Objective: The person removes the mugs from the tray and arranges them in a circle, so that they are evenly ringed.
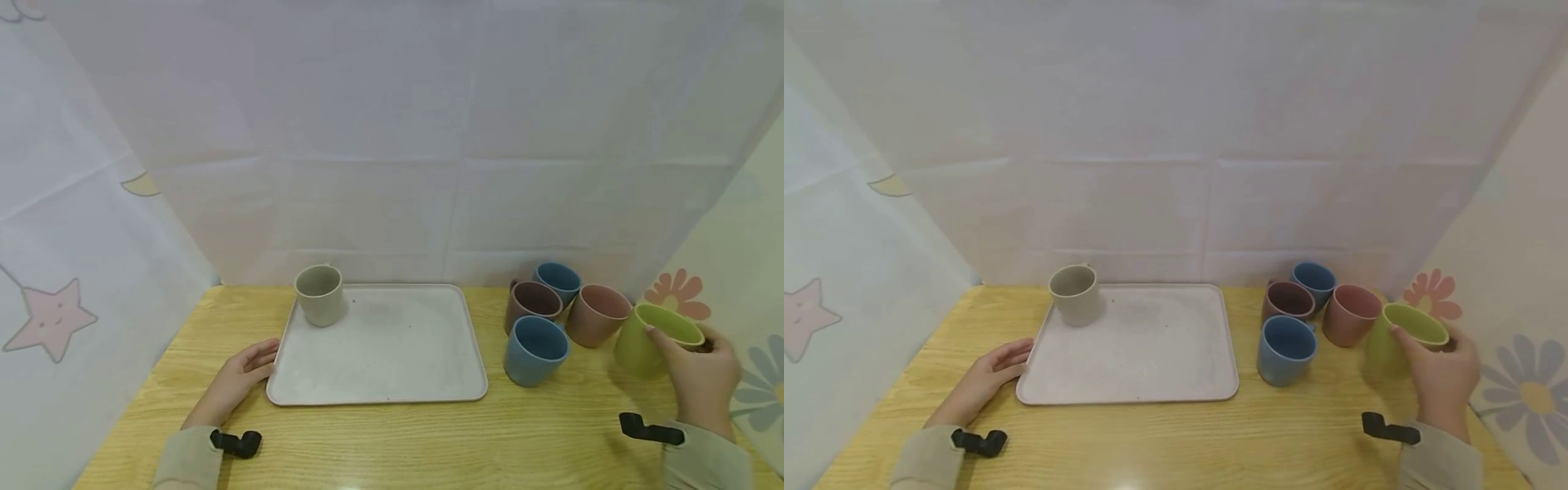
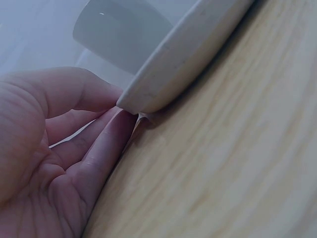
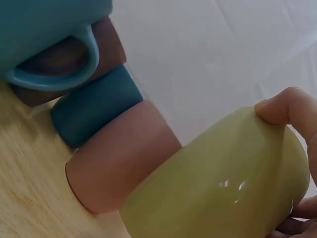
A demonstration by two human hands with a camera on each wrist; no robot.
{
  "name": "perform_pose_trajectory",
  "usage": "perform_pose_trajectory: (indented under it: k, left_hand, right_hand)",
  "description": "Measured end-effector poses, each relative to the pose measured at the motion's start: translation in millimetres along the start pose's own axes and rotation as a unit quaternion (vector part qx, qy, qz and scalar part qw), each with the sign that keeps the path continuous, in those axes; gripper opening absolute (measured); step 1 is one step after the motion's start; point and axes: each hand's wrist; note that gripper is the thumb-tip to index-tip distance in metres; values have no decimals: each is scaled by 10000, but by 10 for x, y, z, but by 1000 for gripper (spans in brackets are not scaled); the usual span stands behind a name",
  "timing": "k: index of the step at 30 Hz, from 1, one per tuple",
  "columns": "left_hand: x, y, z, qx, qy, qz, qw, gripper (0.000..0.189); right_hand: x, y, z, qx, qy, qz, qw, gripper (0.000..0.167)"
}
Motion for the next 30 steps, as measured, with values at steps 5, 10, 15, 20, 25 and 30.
perform_pose_trajectory:
  k: [5, 10, 15, 20, 25, 30]
  left_hand:
    - [-1, 8, -14, -19, 32, 76, 10000, 59]
    - [10, 5, -6, 42, 25, 18, 10000, 59]
    - [20, -18, -1, 10, 79, 76, 9999, 59]
    - [23, -9, 3, 4, 88, 98, 9999, 60]
    - [16, -11, -3, -9, 93, 91, 9999, 60]
    - [17, -7, 2, 26, 95, 78, 9999, 60]
  right_hand:
    - [131, -95, 33, -447, 101, -138, 9989, 99]
    - [210, -144, 32, -734, 119, -162, 9971, 101]
    - [228, -172, 28, -966, 243, -135, 9949, 102]
    - [272, -218, 42, -1215, 255, -33, 9923, 104]
    - [314, -258, 75, -1533, 316, 165, 9875, 104]
    - [335, -284, 112, -1807, 568, 463, 9808, 104]
Point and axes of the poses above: each hand's wrist, its own x-axis towards the middle knuckle, its own z-axis out of the back of the hand, y = z × x, and after that the axes turned 12 degrees about -z, right-handed
